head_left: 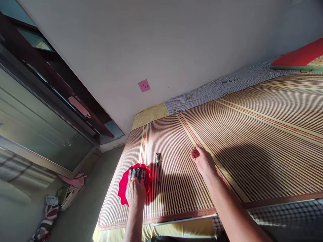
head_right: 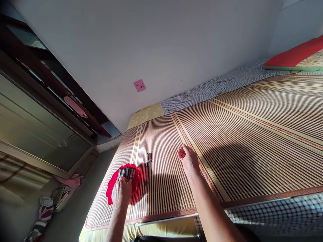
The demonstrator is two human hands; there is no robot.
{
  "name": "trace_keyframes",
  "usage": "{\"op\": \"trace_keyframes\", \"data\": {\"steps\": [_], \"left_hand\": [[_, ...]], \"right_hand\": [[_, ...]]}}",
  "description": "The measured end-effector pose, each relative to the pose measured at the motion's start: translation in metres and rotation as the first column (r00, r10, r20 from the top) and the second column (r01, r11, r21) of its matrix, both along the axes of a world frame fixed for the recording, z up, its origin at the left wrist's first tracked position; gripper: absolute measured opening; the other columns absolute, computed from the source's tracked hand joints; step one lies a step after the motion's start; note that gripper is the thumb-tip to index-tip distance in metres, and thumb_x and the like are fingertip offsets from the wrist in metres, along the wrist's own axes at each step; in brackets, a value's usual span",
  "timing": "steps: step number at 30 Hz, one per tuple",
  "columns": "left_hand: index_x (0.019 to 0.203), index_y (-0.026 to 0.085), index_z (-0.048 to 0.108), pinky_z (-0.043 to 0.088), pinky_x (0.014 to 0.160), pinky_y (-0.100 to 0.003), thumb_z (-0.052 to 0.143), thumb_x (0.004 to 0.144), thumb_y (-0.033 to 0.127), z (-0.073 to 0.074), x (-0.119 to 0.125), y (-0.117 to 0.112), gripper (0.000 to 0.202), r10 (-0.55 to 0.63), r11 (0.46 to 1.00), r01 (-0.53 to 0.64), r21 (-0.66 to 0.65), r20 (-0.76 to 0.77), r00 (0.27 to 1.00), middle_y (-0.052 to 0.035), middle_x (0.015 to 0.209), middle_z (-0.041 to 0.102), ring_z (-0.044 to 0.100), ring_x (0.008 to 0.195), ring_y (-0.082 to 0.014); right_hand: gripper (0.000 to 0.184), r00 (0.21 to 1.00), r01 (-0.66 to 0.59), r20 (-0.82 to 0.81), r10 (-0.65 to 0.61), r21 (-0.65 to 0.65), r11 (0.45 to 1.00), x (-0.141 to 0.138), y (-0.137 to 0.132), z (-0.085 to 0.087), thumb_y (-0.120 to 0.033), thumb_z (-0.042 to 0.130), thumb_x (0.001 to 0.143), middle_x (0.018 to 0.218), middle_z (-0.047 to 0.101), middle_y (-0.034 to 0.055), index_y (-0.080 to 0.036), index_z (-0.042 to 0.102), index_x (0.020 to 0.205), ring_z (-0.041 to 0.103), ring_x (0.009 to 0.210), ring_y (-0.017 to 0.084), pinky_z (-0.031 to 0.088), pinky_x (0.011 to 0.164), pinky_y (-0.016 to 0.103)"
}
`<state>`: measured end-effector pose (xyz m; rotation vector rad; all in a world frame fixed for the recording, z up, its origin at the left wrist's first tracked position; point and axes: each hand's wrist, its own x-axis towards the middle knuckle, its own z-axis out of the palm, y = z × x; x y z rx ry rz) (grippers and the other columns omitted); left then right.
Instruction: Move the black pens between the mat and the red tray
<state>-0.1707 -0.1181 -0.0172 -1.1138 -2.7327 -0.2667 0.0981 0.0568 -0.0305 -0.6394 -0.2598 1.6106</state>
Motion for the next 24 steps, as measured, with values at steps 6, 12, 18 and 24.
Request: {"op": "trace_keyframes", "data": {"steps": [6, 12, 18, 24], "left_hand": [[0.102, 0.015, 0.062, 0.047, 0.074, -0.037, 0.058, 0.098, 0.028, -0.002, -0.007, -0.001, 0.014, -0.023, 1.0, 0.023, 0.016, 0.011, 1.0, -0.0146, 0.096, 0.072, 0.07, 0.093, -0.0324], [0.103, 0.016, 0.062, 0.047, 0.08, -0.037, 0.053, 0.099, 0.026, -0.003, -0.007, 0.009, 0.014, -0.043, 0.998, 0.043, 0.052, -0.002, 0.999, -0.0152, 0.104, 0.071, 0.068, 0.101, -0.033], [0.098, 0.018, 0.061, 0.048, 0.079, -0.04, 0.056, 0.097, 0.031, 0.005, -0.007, 0.008, 0.014, -0.019, 0.992, 0.017, 0.122, 0.009, 1.0, -0.013, 0.1, 0.07, 0.067, 0.097, -0.0332], [0.092, 0.019, 0.06, 0.05, 0.083, -0.047, 0.063, 0.093, 0.031, 0.012, -0.022, -0.004, 0.012, 0.048, 0.978, -0.063, 0.198, 0.075, 0.996, -0.016, 0.104, 0.07, 0.066, 0.104, -0.0396]], "right_hand": [[0.036, 0.999, 0.009, 0.033, -0.009, 0.013, 1.0, -0.003, 0.0, -0.002, -0.039, 0.094, 0.063, 0.063, 0.068, -0.002, -0.019, 0.065, 0.07, 0.062, 0.054, 0.01, 0.052, 0.051, 0.021], [0.036, 0.999, -0.012, 0.037, 0.011, 0.019, 1.0, -0.002, 0.0, -0.004, -0.039, 0.093, 0.061, 0.064, 0.068, -0.0023, -0.021, 0.064, 0.07, 0.062, 0.055, 0.011, 0.052, 0.051, 0.022], [0.036, 0.999, 0.004, 0.051, -0.004, -0.001, 1.0, -0.001, 0.002, -0.004, -0.04, 0.094, 0.062, 0.065, 0.069, -0.0014, -0.02, 0.066, 0.071, 0.064, 0.058, 0.012, 0.054, 0.054, 0.022], [0.034, 0.999, -0.018, 0.046, 0.018, 0.002, 1.0, 0.0, 0.002, -0.002, -0.037, 0.092, 0.063, 0.064, 0.068, -0.002, -0.02, 0.064, 0.07, 0.062, 0.055, 0.011, 0.052, 0.052, 0.022]]}}
